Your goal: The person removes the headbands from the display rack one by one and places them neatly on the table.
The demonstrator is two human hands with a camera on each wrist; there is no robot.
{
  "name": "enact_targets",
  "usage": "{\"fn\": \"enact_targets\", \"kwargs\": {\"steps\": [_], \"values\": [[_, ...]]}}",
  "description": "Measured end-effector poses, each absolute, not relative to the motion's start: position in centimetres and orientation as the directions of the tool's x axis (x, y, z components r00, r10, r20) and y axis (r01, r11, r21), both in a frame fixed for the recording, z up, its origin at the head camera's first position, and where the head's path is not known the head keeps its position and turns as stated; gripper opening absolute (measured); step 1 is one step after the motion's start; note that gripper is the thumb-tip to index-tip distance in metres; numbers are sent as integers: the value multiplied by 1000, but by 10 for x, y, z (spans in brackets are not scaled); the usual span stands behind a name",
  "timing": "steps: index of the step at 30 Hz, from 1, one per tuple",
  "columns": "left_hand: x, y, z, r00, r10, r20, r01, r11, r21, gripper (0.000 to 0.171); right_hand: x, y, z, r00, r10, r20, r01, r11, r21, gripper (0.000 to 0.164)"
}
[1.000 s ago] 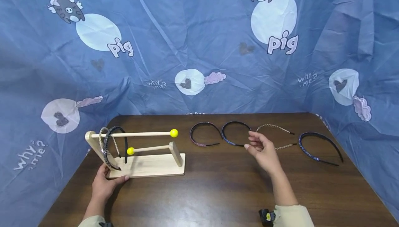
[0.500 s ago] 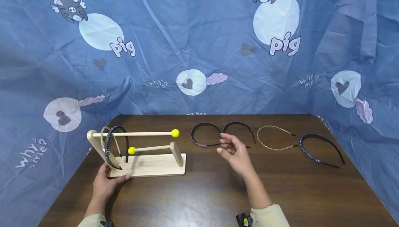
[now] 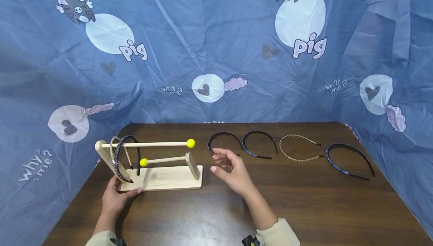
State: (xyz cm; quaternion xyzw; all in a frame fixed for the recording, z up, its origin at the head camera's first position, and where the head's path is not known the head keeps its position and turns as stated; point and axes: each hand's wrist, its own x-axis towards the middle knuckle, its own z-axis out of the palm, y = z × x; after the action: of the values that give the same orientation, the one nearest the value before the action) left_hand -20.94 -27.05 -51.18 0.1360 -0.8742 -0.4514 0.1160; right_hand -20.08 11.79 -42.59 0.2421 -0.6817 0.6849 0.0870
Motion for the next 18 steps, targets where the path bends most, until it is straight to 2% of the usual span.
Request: {"fn": "enact_targets", "kwargs": {"steps": [18], "values": [[-211, -270, -509, -942, -326, 81, -112, 533, 839, 88, -202, 47, -428, -793, -378, 478, -431, -207, -878, 41]]}}
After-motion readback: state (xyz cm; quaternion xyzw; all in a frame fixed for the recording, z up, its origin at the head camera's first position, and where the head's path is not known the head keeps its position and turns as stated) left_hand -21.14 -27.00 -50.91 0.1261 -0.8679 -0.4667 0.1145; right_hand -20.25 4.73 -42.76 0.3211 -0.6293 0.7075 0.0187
